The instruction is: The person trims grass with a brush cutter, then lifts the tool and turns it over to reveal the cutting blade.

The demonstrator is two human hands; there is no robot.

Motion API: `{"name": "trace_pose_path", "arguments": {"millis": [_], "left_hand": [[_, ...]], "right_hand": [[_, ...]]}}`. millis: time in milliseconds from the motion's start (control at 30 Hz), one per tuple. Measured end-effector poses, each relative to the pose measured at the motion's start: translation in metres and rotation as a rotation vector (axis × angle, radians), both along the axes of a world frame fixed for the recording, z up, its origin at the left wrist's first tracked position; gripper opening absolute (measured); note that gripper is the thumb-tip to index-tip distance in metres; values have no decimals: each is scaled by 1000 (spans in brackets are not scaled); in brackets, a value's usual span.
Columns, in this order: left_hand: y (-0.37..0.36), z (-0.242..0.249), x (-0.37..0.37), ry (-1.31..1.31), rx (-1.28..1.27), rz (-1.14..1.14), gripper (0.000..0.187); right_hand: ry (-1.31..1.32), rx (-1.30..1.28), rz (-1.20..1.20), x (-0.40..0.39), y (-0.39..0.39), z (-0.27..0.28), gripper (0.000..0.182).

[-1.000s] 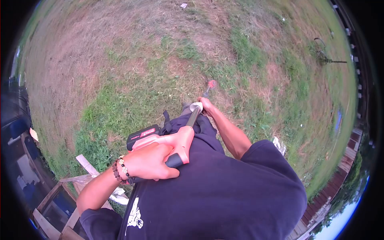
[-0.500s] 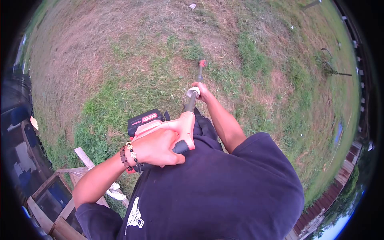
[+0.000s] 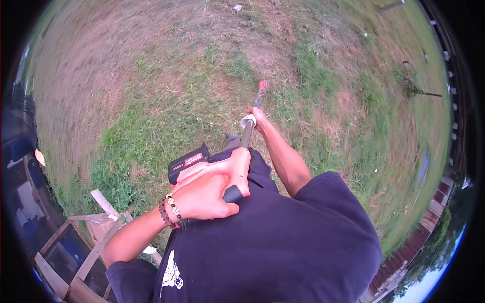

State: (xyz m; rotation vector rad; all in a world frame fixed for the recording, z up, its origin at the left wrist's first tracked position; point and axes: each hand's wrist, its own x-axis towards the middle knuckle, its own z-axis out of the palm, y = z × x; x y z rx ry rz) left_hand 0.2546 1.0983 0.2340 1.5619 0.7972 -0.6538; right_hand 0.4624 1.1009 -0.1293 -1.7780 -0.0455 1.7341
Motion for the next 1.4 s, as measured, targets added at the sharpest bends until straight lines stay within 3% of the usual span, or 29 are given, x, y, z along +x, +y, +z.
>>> {"name": "trace_pose_path", "arguments": {"millis": [33,133,333,467,567,667,833,933,1233,1400], "left_hand": [[-1,-1,0,-24,83,-14,34],[0,3,0,-4,100,86,34],[5,8,11,53,102,153,37],[12,1,9,41,109,165,36],[20,2,7,10,-69,174,34],[19,7,4,-48,-77,334,34],[12,7,13,-125,-152,499,34],[-4,-1,22,-95,40,420,35],[6,-14,27,-51,121,491,34],[2,-28,25,-119,-61,642,35]], "right_hand": [[-21,3,86,-4,15,-1,12],[37,205,34,-31,55,-4,12],[97,215,220,-44,106,-9,12],[48,109,207,-40,97,1,12],[6,65,196,-17,83,-23,11],[31,44,98,0,62,-8,10],[-83,4,244,14,62,7,12],[-97,56,348,6,72,-11,13],[-34,109,414,-25,143,-2,17],[-140,36,510,2,144,-7,19]]}}
